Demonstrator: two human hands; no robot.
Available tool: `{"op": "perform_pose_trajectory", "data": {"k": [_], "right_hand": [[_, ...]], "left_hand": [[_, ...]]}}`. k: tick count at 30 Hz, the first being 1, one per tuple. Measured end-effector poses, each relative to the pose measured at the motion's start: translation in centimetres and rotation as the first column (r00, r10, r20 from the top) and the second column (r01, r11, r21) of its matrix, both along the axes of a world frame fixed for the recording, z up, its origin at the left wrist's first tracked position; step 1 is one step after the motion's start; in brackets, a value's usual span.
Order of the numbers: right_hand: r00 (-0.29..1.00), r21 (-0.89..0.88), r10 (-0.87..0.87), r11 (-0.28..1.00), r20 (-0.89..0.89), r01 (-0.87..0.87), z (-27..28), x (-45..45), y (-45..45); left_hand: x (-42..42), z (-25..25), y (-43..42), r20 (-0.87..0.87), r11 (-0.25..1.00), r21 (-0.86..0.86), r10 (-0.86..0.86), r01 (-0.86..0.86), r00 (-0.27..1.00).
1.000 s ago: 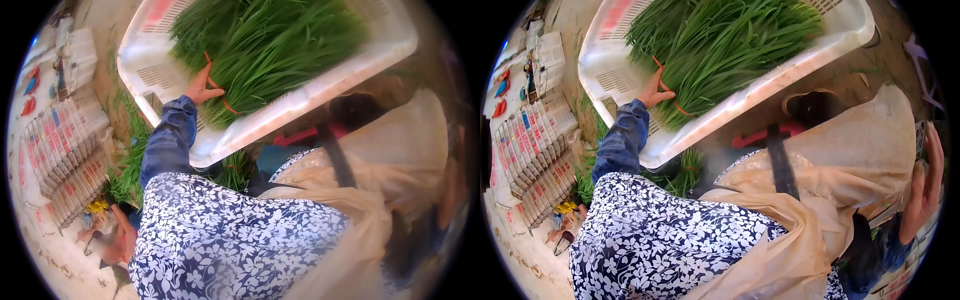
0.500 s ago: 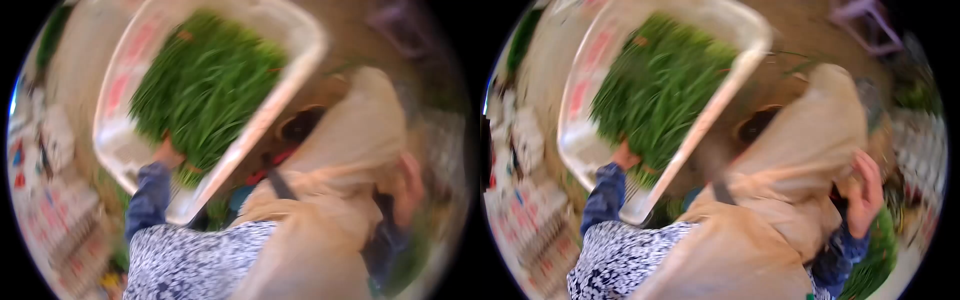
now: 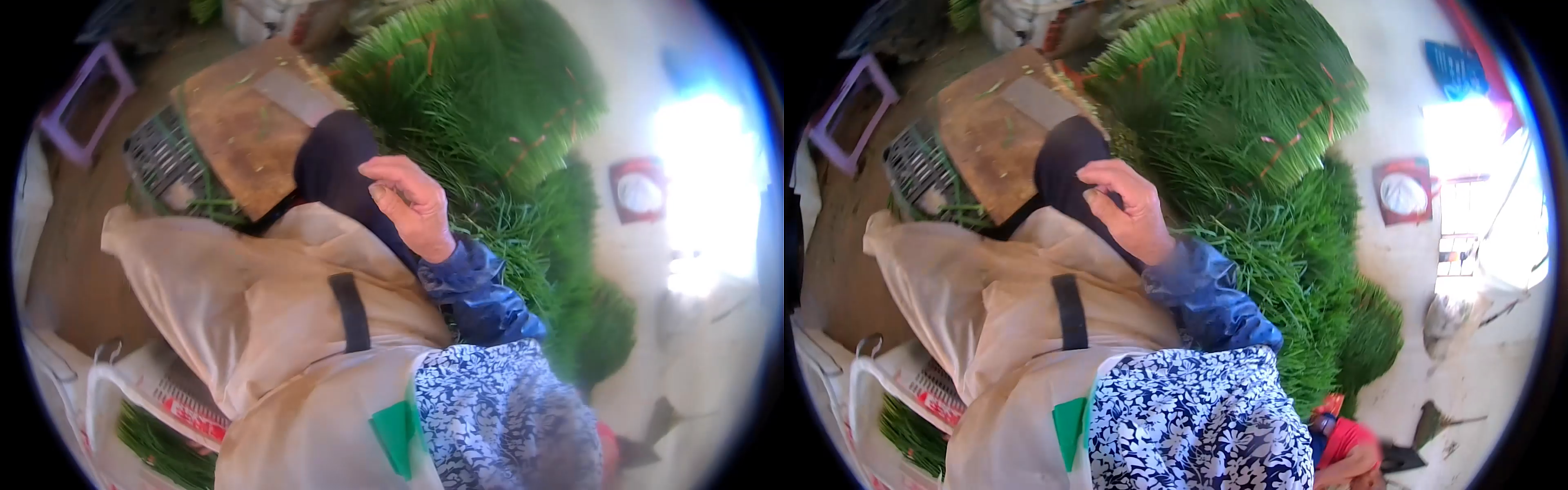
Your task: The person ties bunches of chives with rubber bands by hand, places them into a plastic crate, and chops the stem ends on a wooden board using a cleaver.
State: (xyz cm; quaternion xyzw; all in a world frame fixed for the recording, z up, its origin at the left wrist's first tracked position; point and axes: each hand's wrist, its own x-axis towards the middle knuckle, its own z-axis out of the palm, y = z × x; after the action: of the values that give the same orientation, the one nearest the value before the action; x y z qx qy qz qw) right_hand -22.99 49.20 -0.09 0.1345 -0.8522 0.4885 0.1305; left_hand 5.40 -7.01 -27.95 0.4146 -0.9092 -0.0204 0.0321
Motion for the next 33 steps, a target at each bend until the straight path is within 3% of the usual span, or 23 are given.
{"op": "perform_pose_trajectory", "data": {"k": [2, 4, 6, 7, 10, 12, 14, 16, 17, 19, 21, 22, 27, 28, 29, 30, 32, 33], "right_hand": [[0.939, -0.124, -0.167, 0.97, 0.3, 0.211, -3.6, 1.7, 4.5], [0.904, -0.249, -0.226, 0.911, 0.363, 0.328, -6.8, 1.6, 8.0], [0.909, 0.014, -0.345, 0.936, 0.236, 0.352, -8.1, 0.6, 10.9], [0.884, -0.013, -0.379, 0.918, 0.272, 0.398, -9.6, 0.2, 12.7], [0.769, 0.148, -0.465, 0.881, 0.438, 0.449, -13.4, -0.8, 16.7], [0.789, 0.267, -0.537, 0.841, 0.298, 0.471, -17.5, -1.5, 19.9], [0.708, 0.19, -0.621, 0.781, 0.336, 0.595, -20.5, -2.5, 24.6], [0.593, 0.182, -0.747, 0.655, 0.3, 0.733, -22.7, -3.1, 29.2], [0.586, 0.27, -0.781, 0.625, 0.216, 0.733, -24.6, -2.9, 32.2], [0.502, 0.214, -0.857, 0.515, 0.112, 0.83, -25.5, -1.4, 37.1], [0.276, 0.149, -0.941, 0.306, 0.195, 0.94, -27.2, 2.5, 43.4], [0.088, 0.118, -0.984, 0.107, 0.157, 0.987, -31.1, 5.6, 48.3], [0.246, 0.416, -0.967, 0.25, 0.064, 0.874, -28.3, 12.9, 50.7], [0.287, 0.483, -0.956, 0.281, 0.063, 0.829, -29.5, 14.5, 50.9], [0.412, 0.68, -0.911, 0.319, 0.028, 0.66, -32.6, 14.7, 52.8], [0.411, 0.681, -0.911, 0.314, 0.021, 0.661, -31.7, 13.7, 52.8], [0.398, 0.837, -0.889, 0.388, 0.228, 0.387, -30.6, 10.7, 49.0], [0.394, 0.838, -0.891, 0.384, 0.226, 0.387, -28.7, 9.8, 46.9]], "left_hand": [[-1.3, 0.4, -1.3, -0.028, 0.998, 0.017, -0.056, 0.057, 0.998], [-2.3, 1.5, -2.6, -0.038, 0.994, 0.027, -0.107, 0.108, 0.994], [-2.9, 2.3, -4.5, -0.046, 0.989, 0.041, -0.144, 0.145, 0.989], [-3.2, 3.2, -4.8, -0.041, 0.985, 0.048, -0.163, 0.165, 0.986], [-4.1, 5.3, -6.1, -0.031, 0.976, 0.057, -0.21, 0.212, 0.977], [-4.7, 6.6, -6.8, -0.018, 0.969, 0.066, -0.237, 0.237, 0.971], [-5.6, 7.9, -7.1, -0.013, 0.963, 0.073, -0.259, 0.259, 0.966], [-6.5, 8.9, -7.2, -0.007, 0.957, 0.076, -0.28, 0.279, 0.96], [-6.9, 9.3, -7.4, -0.003, 0.954, 0.076, -0.291, 0.29, 0.957], [-7.7, 10.2, -7.7, -0.002, 0.95, 0.077, -0.304, 0.304, 0.953], [-8.1, 11.3, -8.0, -0.002, 0.945, 0.078, -0.318, 0.317, 0.948], [-8.3, 11.7, -8.1, 0.005, 0.944, 0.079, -0.322, 0.32, 0.947], [-8.8, 13.9, -9.4, 0.027, 0.93, 0.099, -0.358, 0.354, 0.933], [-9.0, 14.6, -10.0, 0.034, 0.926, 0.099, -0.37, 0.365, 0.929], [-9.3, 15.0, -10.0, 0.03, 0.921, 0.1, -0.382, 0.377, 0.924], [-9.4, 15.2, -10.3, 0.02, 0.916, 0.104, -0.39, 0.387, 0.92], [-9.5, 16.4, -11.6, 0.014, 0.9, 0.112, -0.425, 0.421, 0.905], [-9.4, 16.2, -12.7, 0.001, 0.888, 0.121, -0.447, 0.443, 0.895]]}}
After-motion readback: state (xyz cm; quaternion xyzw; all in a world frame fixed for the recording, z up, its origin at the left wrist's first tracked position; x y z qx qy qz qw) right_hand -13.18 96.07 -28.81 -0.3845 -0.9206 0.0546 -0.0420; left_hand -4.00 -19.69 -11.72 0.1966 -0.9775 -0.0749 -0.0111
